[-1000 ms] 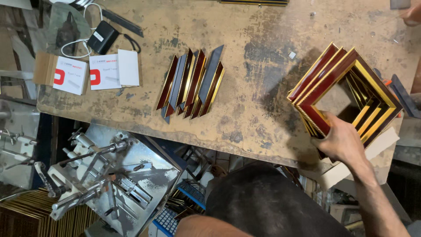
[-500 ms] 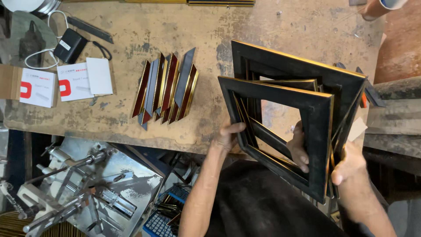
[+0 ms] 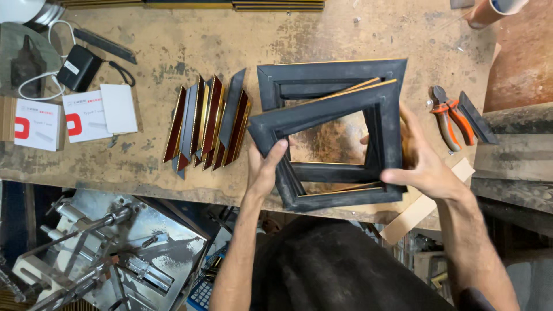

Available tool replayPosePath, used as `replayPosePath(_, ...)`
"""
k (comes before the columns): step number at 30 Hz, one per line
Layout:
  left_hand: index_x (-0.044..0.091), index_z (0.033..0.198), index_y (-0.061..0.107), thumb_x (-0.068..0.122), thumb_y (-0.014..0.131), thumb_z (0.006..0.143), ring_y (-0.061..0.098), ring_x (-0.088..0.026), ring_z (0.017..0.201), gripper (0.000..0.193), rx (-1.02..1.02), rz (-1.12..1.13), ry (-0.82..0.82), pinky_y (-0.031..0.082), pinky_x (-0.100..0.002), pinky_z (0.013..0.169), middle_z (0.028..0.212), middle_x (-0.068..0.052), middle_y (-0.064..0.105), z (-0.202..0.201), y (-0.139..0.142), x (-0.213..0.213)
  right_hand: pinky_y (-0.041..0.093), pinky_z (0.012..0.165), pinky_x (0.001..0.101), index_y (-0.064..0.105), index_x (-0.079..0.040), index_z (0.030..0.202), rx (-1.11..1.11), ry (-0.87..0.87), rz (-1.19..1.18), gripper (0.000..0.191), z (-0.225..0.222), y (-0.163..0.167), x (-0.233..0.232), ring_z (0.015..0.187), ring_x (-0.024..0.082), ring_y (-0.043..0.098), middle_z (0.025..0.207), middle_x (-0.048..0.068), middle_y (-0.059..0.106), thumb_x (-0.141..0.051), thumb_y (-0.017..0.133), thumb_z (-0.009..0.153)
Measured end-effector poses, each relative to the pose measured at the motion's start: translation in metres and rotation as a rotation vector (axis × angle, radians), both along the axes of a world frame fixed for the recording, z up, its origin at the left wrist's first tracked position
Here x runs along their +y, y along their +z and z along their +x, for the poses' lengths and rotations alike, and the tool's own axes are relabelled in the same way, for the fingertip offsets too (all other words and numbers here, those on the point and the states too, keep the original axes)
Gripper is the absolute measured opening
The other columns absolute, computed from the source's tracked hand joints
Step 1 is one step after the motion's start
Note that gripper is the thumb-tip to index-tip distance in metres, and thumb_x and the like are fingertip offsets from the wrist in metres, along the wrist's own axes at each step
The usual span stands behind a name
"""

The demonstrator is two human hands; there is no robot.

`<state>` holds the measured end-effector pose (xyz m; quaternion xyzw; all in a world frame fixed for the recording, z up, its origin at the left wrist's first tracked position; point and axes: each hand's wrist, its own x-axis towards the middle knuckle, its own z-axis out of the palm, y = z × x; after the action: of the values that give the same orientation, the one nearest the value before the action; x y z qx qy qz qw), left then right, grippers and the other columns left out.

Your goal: The person joins the mitered corners of picture frames using a manual V-nailer machine. They place a frame corner into the machine, press the lever to drive a V-nail, then set the joined frame on the workbench and pick up the next frame or frame pieces, repeating the process.

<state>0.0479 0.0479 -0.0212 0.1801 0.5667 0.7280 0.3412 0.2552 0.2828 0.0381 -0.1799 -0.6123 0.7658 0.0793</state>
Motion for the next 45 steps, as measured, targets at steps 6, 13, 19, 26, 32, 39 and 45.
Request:
replayPosePath(6,0.005,0.157,0.025,0.034,0.077,0.088,0.056,-0.030,0.129,0.092,0.390,-0.127,-0.063,0.045,-0.050,0.113,0.138,-0.018,0.056,-0.018,-0.007,-0.013,0.047,0.111,0.0425,0.001,-0.007,0.163,-0.163,0.076,0.492,0.101,-0.009,-0.034,0.016,0.128,0.029,0.056,0.140,0.016,0.055,-0.004,0.071,0.091)
replayPosePath(13,0.011,0.141,0.059,0.031,0.069,0.100,0.061,-0.031,0.132,0.047,0.592,-0.413,-0.303,0.048,-0.050,0.113,0.140,-0.013,0.065,-0.016,-0.038,0.001,0.032,0.122,0.0430,0.045,-0.006,0.148,-0.277,0.285,0.631,0.063,-0.019,-0.075,0.045,0.150,0.029,0.036,0.166,0.017,0.031,-0.015,0.070,0.091)
replayPosePath(19,0.005,0.127,0.067,0.009,0.063,0.092,0.070,-0.031,0.119,0.036,0.513,-0.570,-0.337,0.055,-0.046,0.104,0.124,-0.015,0.074,-0.026,-0.050,0.006,0.011,0.122,0.0522,0.037,0.009,0.153,0.058,0.230,0.995,0.067,-0.015,-0.103,0.054,0.152,0.051,0.012,0.164,0.036,0.019,0.005,0.055,0.088)
replayPosePath(26,0.003,0.148,0.047,0.030,0.049,0.103,0.045,-0.040,0.143,0.052,0.818,-0.480,-0.290,0.034,-0.057,0.119,0.151,-0.023,0.052,-0.032,-0.065,0.011,0.036,0.124,0.0397,0.059,-0.007,0.135,-0.292,0.288,0.923,0.045,0.001,-0.155,0.066,0.144,0.029,0.048,0.148,0.016,0.055,0.000,0.052,0.091)
replayPosePath(32,0.008,0.161,0.021,0.080,0.042,0.085,0.031,-0.039,0.151,0.107,0.328,-0.392,-0.203,0.031,-0.066,0.113,0.168,-0.020,0.019,-0.067,-0.008,0.035,0.033,0.110,0.0510,0.041,0.007,0.147,0.044,0.016,0.577,0.056,-0.038,-0.122,0.097,0.134,0.038,0.043,0.143,0.023,0.050,-0.020,0.054,0.099)
replayPosePath(39,-0.002,0.144,0.051,0.066,0.057,0.089,0.051,-0.031,0.137,0.088,0.146,-0.473,-0.075,0.029,-0.051,0.116,0.142,-0.022,0.059,-0.215,0.057,0.160,0.052,0.086,0.0365,0.061,-0.008,0.124,0.003,-0.357,-0.251,0.044,-0.222,-0.038,0.162,0.094,0.015,0.061,0.103,0.003,0.063,-0.047,0.046,0.112)
replayPosePath(45,-0.006,0.101,0.076,0.063,0.060,0.090,0.060,-0.013,0.077,0.071,0.209,-0.502,0.137,0.049,-0.032,0.073,0.085,-0.005,0.070,-0.288,0.061,0.208,0.058,0.094,0.0361,0.064,-0.008,0.126,0.018,-0.313,-0.318,0.048,-0.316,-0.015,0.178,0.105,0.017,0.071,0.120,0.007,0.073,-0.043,0.041,0.103)
